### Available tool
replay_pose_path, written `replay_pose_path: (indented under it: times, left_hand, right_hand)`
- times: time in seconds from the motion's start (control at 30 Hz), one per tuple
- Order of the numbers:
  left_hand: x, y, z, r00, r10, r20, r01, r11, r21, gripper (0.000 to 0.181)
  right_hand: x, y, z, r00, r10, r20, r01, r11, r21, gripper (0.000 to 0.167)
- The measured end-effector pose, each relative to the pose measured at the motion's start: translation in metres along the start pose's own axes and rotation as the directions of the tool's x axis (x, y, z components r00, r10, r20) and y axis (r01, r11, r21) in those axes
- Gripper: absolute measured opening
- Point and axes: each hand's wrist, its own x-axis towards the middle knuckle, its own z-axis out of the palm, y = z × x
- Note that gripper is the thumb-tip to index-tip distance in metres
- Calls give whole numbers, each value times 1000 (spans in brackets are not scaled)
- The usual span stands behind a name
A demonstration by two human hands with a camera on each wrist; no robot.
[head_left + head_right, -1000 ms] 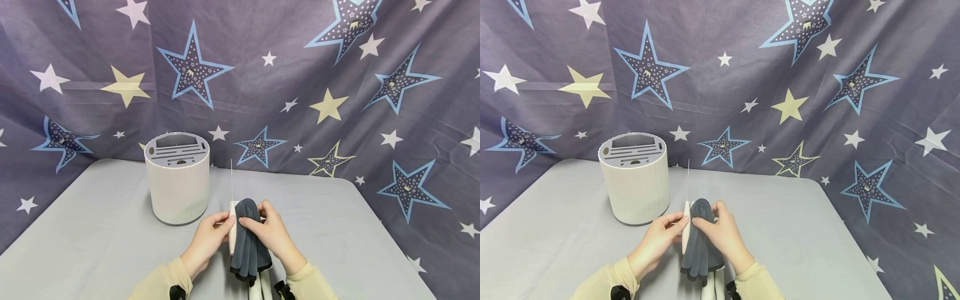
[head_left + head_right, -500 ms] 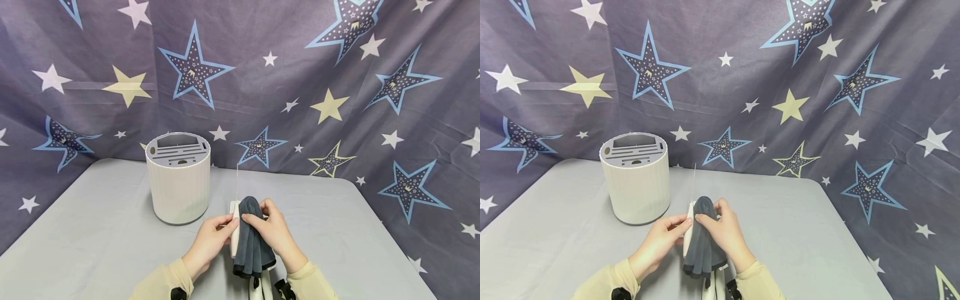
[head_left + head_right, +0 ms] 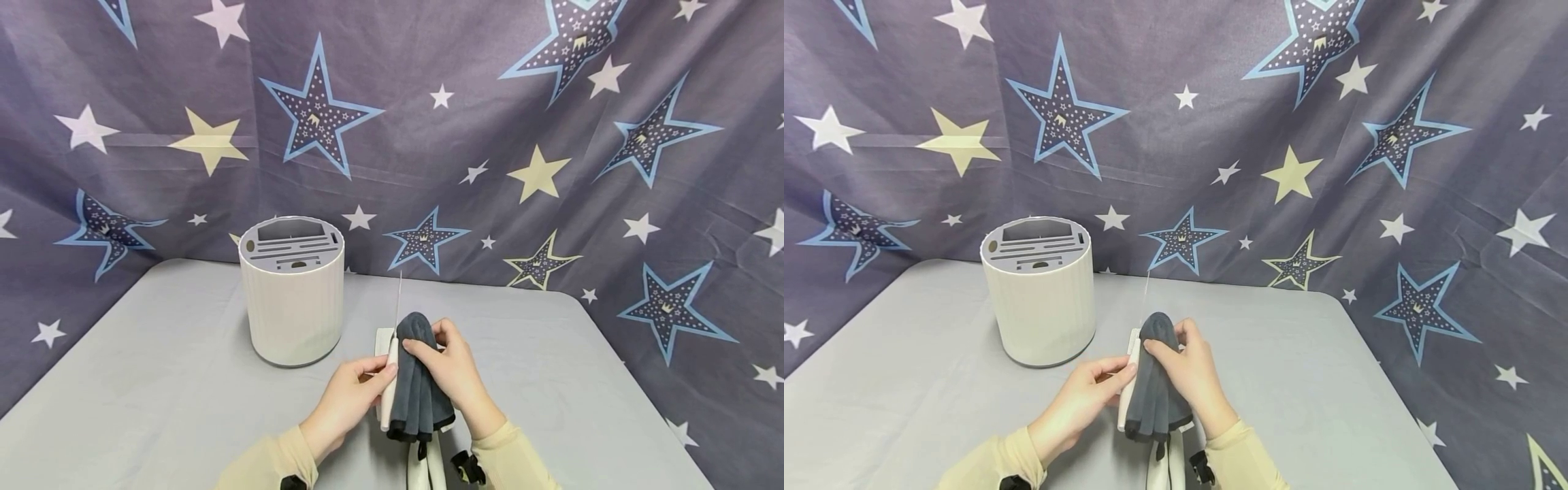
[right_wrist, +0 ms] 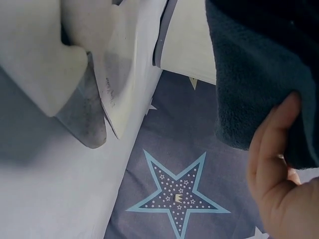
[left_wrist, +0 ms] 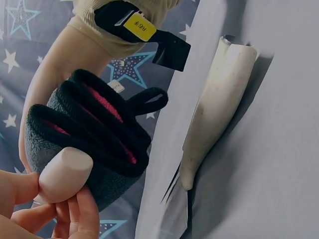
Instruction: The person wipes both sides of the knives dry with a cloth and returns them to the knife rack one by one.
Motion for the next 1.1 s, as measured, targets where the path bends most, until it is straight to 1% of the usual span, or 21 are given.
replay_pose_path:
  times: [0.2, 0.47, 0.7, 0.97, 1.1]
  left_hand:
    - [-1, -1, 2, 1000, 24, 20, -25, 1000, 6, 40]
    - [-5, 1, 4, 998, 34, 50, -35, 999, 24, 39]
    - [-7, 1, 5, 998, 29, 64, -29, 999, 13, 38]
    - [-8, 0, 6, 996, 48, 81, -47, 999, -6, 39]
    - [-7, -1, 6, 996, 38, 81, -37, 999, -12, 38]
  right_hand:
    - [3, 0, -2, 1000, 6, -21, -6, 999, 32, 32]
    - [8, 1, -7, 998, 18, -52, -14, 997, 78, 32]
    - [9, -2, -10, 998, 29, -64, -22, 994, 104, 31]
    - [11, -2, -12, 996, 28, -83, -18, 993, 115, 29]
    - [10, -2, -12, 997, 26, -79, -17, 993, 114, 30]
